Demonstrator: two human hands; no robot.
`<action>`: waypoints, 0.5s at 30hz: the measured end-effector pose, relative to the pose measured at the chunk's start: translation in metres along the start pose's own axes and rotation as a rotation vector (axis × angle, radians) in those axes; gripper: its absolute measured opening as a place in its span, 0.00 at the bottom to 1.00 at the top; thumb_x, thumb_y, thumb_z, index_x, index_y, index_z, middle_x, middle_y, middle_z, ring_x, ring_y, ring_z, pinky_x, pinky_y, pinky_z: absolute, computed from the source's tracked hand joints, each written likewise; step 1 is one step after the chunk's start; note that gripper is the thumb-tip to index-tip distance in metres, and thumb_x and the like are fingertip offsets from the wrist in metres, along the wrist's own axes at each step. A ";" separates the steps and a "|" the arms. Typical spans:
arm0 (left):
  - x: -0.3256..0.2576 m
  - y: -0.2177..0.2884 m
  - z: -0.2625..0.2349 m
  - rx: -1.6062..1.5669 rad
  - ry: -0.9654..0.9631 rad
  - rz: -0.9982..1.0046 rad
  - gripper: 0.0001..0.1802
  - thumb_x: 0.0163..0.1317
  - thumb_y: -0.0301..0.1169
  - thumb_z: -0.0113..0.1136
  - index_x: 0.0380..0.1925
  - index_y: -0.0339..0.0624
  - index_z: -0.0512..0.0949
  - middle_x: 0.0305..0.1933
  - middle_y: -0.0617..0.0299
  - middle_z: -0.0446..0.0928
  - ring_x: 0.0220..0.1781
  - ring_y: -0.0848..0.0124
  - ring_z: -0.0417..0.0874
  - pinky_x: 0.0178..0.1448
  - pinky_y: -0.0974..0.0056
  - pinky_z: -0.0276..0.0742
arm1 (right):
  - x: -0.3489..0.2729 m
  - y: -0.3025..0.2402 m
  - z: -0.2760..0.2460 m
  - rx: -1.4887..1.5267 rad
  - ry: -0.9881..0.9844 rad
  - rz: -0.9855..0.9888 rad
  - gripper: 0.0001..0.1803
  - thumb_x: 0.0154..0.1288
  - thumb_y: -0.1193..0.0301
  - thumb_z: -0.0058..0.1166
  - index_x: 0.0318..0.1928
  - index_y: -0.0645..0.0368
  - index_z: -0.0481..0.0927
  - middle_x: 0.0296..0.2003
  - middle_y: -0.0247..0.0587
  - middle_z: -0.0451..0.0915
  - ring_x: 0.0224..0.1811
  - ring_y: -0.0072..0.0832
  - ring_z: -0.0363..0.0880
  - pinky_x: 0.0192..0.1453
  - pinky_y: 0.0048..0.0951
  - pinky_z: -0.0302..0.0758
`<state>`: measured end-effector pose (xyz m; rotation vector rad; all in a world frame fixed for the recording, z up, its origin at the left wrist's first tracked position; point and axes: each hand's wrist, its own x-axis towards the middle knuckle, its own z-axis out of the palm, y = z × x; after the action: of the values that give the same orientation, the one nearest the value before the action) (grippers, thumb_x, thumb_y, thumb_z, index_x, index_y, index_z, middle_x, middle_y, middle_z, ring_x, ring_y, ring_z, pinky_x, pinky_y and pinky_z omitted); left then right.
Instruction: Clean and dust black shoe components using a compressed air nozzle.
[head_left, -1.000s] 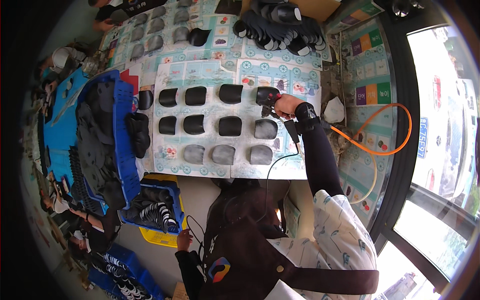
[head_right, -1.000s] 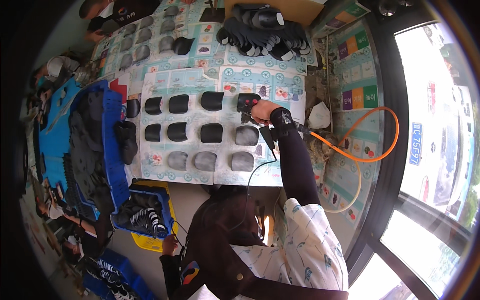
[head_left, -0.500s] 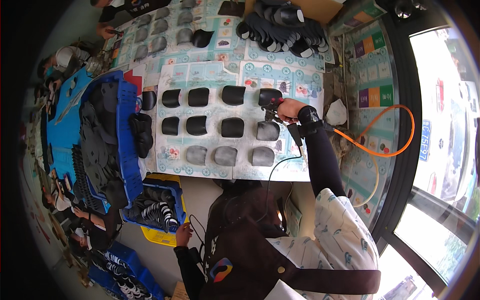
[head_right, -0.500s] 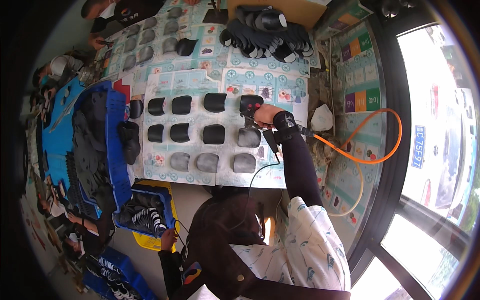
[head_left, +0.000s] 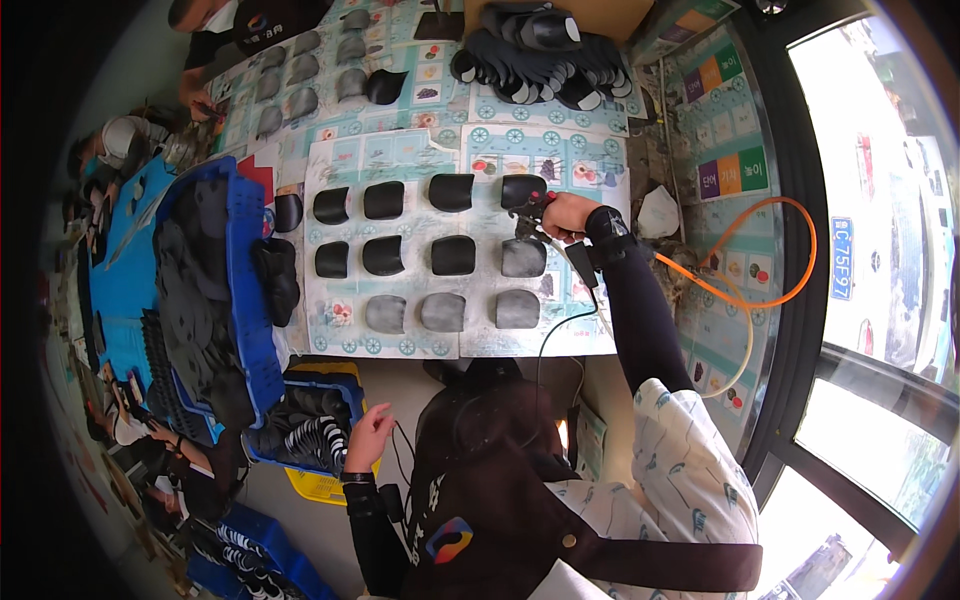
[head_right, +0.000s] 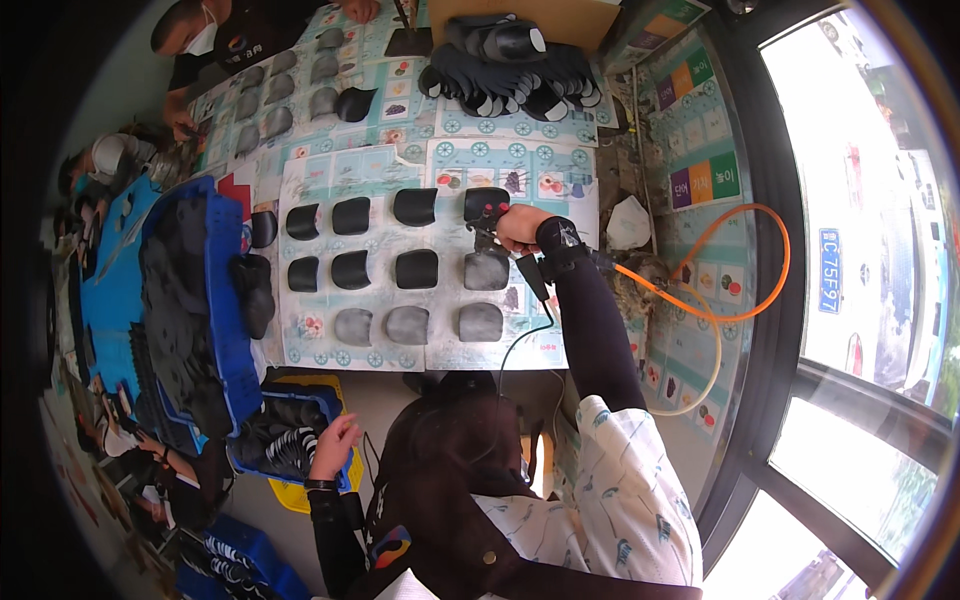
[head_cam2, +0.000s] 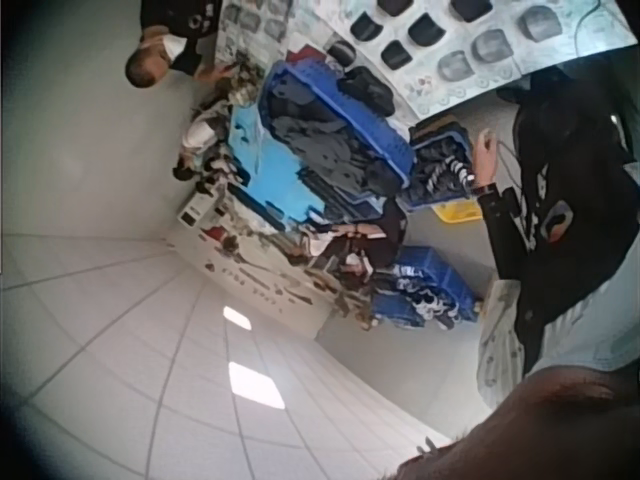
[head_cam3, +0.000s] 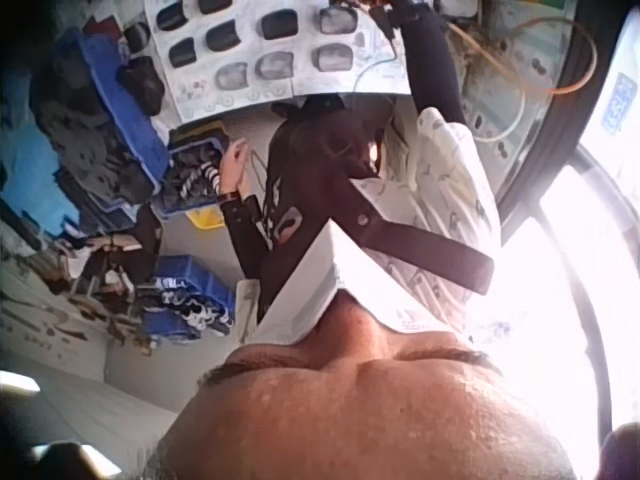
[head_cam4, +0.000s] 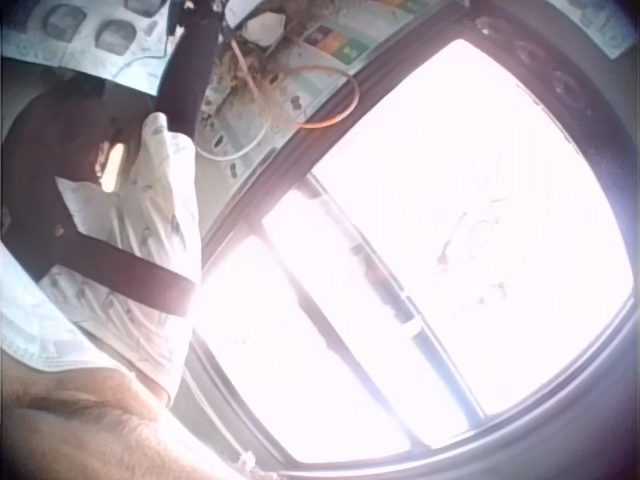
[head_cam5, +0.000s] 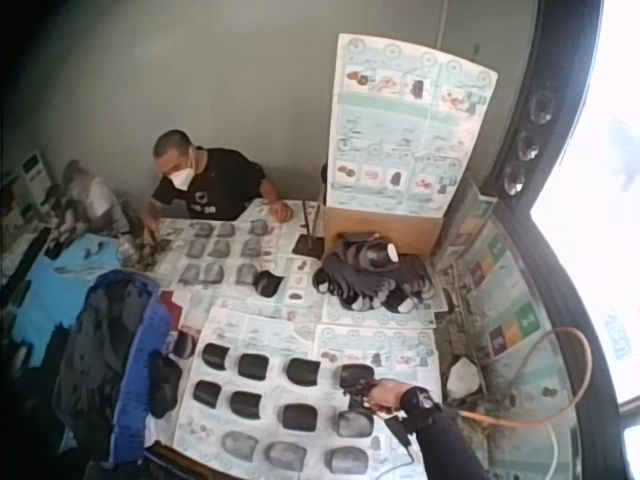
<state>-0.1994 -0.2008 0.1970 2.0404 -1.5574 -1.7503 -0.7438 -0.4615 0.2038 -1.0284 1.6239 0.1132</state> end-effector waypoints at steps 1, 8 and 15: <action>-0.007 -0.013 -0.002 -0.001 0.003 -0.003 0.18 0.71 0.32 0.57 0.58 0.40 0.76 0.36 0.57 0.84 0.36 0.70 0.85 0.41 0.67 0.79 | 0.004 -0.002 0.000 -0.001 -0.004 -0.003 0.06 0.43 0.72 0.52 0.16 0.60 0.76 0.15 0.39 0.75 0.15 0.30 0.74 0.21 0.31 0.69; -0.039 -0.047 -0.017 -0.074 0.144 -0.191 0.18 0.71 0.33 0.57 0.57 0.36 0.76 0.35 0.58 0.83 0.33 0.72 0.83 0.39 0.68 0.77 | 0.012 -0.011 0.004 0.018 0.016 0.045 0.04 0.42 0.74 0.54 0.17 0.60 0.76 0.16 0.40 0.76 0.15 0.30 0.73 0.21 0.32 0.70; -0.053 -0.086 -0.004 -0.153 0.161 -0.233 0.18 0.71 0.34 0.55 0.57 0.37 0.76 0.35 0.58 0.84 0.31 0.72 0.82 0.39 0.68 0.77 | 0.025 -0.014 0.000 0.033 -0.001 0.037 0.05 0.42 0.74 0.54 0.17 0.62 0.76 0.17 0.39 0.76 0.15 0.30 0.72 0.20 0.32 0.67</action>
<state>-0.1340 -0.1238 0.1860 2.2961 -1.1454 -1.6637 -0.7336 -0.4844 0.1892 -0.9731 1.6395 0.1116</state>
